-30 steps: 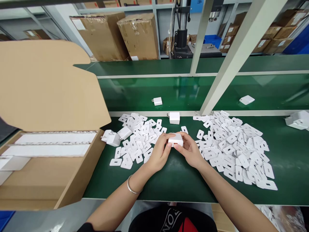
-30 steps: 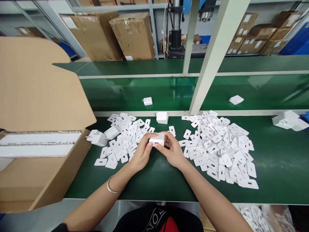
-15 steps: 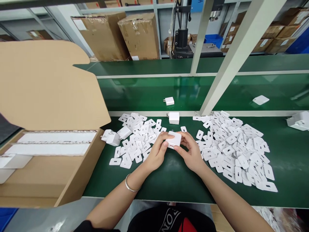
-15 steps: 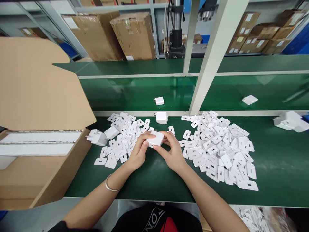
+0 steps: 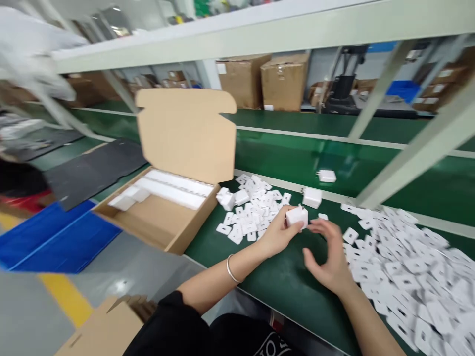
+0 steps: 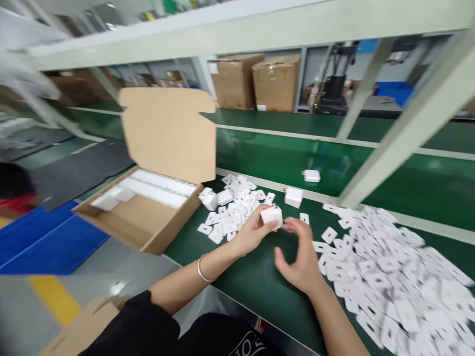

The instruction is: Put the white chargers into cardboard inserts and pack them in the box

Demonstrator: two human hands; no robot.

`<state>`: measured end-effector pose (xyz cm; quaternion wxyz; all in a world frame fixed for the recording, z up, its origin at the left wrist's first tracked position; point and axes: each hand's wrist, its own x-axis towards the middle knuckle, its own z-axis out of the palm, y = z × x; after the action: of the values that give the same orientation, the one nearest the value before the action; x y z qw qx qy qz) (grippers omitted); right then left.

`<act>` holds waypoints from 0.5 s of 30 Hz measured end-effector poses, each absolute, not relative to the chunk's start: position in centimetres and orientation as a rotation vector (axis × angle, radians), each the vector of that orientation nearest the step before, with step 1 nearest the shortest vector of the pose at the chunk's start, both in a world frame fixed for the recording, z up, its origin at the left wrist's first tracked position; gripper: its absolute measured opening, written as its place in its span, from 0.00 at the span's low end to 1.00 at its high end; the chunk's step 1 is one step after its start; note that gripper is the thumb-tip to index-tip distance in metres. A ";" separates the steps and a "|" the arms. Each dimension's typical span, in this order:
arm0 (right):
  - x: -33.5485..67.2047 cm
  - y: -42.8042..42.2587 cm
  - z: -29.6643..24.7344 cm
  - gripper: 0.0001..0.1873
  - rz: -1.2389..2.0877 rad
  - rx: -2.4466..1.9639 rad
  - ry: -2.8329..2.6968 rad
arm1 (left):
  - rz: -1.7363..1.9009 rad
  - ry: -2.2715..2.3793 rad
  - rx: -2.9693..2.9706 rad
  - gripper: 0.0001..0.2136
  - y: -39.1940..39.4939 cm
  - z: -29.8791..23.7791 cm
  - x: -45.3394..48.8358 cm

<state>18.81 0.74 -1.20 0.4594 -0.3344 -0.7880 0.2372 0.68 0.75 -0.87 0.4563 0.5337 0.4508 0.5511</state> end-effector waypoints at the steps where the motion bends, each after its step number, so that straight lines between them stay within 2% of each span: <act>1: 19.1 1.2 -1.0 0.33 0.512 -0.855 -1.896 | 1.408 1.127 1.295 0.16 0.9 -0.2 -0.9; 5: 21.2 4.0 -1.6 0.25 0.058 -1.287 -1.833 | 1.576 1.576 1.516 0.18 -0.9 3.4 -10.9; 8: 23.2 5.8 -3.4 0.28 -0.133 -1.491 -1.911 | 1.638 1.940 1.503 0.17 -3.6 5.6 -20.3; 10: 24.2 6.3 -4.6 0.28 -0.148 -1.591 -1.981 | 1.267 2.579 1.501 0.18 -5.1 6.2 -26.4; 12: 24.9 6.6 -5.5 0.28 -0.127 -1.634 -2.057 | 0.707 2.987 1.237 0.20 -6.2 5.9 -31.7; 13: 25.0 6.7 -5.7 0.29 -0.112 -1.641 -2.093 | 0.486 3.071 1.077 0.21 -6.7 5.6 -34.0; 15: 25.1 6.9 -5.9 0.30 -0.097 -1.640 -2.131 | 0.349 3.095 0.906 0.23 -7.7 4.8 -37.5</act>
<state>25.10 6.88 -5.86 0.2235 -0.5942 -0.7718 -0.0353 -37.48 -7.66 4.77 -0.0509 0.2790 0.9529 0.1075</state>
